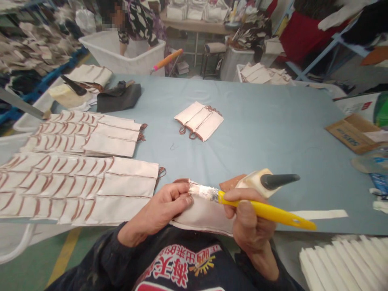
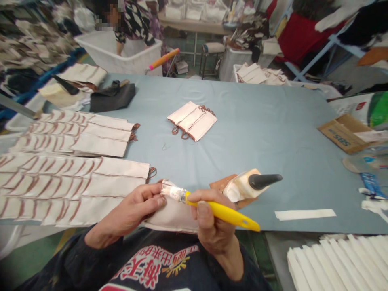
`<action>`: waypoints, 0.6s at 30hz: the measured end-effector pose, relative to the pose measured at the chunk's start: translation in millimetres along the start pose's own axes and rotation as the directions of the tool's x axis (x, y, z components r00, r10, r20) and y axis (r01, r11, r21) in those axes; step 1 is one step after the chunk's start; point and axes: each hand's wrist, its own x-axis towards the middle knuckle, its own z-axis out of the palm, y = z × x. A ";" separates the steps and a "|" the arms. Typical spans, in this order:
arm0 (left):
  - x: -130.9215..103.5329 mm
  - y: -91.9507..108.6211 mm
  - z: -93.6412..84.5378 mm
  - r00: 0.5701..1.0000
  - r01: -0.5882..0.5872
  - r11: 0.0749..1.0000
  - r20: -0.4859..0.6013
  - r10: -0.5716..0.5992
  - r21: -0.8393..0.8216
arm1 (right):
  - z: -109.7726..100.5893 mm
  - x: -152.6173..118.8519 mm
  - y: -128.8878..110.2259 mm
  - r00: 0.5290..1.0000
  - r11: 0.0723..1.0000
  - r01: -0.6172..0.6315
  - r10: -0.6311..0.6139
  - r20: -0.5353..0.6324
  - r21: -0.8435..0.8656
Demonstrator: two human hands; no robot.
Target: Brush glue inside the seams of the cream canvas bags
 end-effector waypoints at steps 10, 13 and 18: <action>0.0 -0.7 1.1 1.000 0.025 0.997 -0.001 -0.025 -0.079 | -13.0 -6.4 1.4 0.987 0.953 0.146 -0.160 -0.031 -0.265; 0.2 -0.8 0.8 1.000 0.014 0.999 -0.012 -0.014 -0.044 | -9.0 -3.7 3.0 0.975 0.928 0.220 -0.207 0.074 -0.301; 3.7 -6.4 0.2 0.999 0.017 1.000 -0.038 -0.018 -0.025 | -2.6 0.3 6.0 0.969 0.908 0.246 -0.238 0.064 -0.340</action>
